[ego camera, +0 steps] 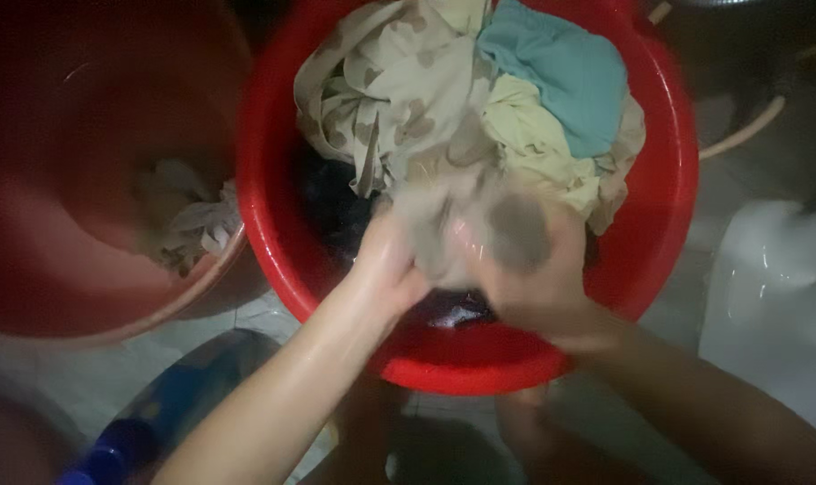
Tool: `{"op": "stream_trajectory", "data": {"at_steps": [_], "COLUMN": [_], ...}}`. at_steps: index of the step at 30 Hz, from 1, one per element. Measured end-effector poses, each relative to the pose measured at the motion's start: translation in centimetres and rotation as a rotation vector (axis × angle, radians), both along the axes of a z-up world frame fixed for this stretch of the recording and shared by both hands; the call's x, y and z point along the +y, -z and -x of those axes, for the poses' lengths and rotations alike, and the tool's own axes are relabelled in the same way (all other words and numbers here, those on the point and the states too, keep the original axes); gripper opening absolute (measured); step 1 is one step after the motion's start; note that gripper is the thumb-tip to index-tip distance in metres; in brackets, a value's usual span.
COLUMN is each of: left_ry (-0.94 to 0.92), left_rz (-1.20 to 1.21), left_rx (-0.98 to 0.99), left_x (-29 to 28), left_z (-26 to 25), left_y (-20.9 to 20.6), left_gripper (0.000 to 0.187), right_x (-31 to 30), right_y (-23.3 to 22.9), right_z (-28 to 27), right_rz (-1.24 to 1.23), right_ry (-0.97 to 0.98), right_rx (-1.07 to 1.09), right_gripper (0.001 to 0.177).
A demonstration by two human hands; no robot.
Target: The person washes clothes by hand in a red plastic basin filled with soapy water. They repeatedly submerge, agitate, and wring out various garments, including light-colored and dark-colored items, to clean them.
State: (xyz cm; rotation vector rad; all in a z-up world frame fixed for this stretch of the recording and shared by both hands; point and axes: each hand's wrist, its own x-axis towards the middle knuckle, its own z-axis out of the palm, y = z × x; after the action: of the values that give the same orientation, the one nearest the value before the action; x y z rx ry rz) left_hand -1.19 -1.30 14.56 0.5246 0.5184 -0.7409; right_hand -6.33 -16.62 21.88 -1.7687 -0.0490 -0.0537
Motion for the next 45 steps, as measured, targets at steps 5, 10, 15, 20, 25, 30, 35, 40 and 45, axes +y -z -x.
{"op": "stream_trajectory", "data": {"at_steps": [5,10,15,20,25,30,35,40,45], "left_ry": [-0.170,0.006,0.212,0.305,0.196,-0.040,0.009,0.108,0.370], "left_rz": [-0.053,-0.523,-0.322,-0.339,-0.089,0.331,0.395,0.651,0.444], "left_rx": [-0.297,-0.602,-0.651,-0.391,-0.241,-0.153,-0.168,0.056,-0.036], "left_x": [-1.1,-2.6,-2.3,-2.1,-2.8,-3.6,-2.3,-1.2,-0.3], "left_z": [0.7,-0.5,-1.7,-2.2,-0.6,0.9,-0.4,-0.4,-0.9], "left_y": [0.9,-0.7,-2.6,-4.2,-4.4,-2.7,-0.7,0.8,2.5], "left_gripper": [0.036,0.072,0.085,0.088,0.088,0.079,0.060,0.054,0.050], "right_x": [-0.3,-2.1,-3.7,-4.3,-3.1,-0.7,1.3,2.2,2.3], "right_y": [1.3,2.4,3.3,2.5,1.4,0.4,-1.3,-1.1,0.0], "right_z": [-3.7,-5.1,-3.5,-4.2,-4.8,-4.1,-2.8,-2.2,-1.7], "right_rz": [-0.106,-0.987,-0.929,-0.805,-0.612,-0.165,0.707,0.559,0.514], "right_ry": [0.182,-0.098,-0.050,0.150,0.384,0.477,0.049,-0.404,-0.590], "right_rx": [-0.061,0.479,0.483,0.419,0.160,-0.216,-0.607,-0.959,-1.089], "right_gripper": [0.055,0.061,0.055,0.053,0.050,0.062,0.034,0.028,0.024]}}
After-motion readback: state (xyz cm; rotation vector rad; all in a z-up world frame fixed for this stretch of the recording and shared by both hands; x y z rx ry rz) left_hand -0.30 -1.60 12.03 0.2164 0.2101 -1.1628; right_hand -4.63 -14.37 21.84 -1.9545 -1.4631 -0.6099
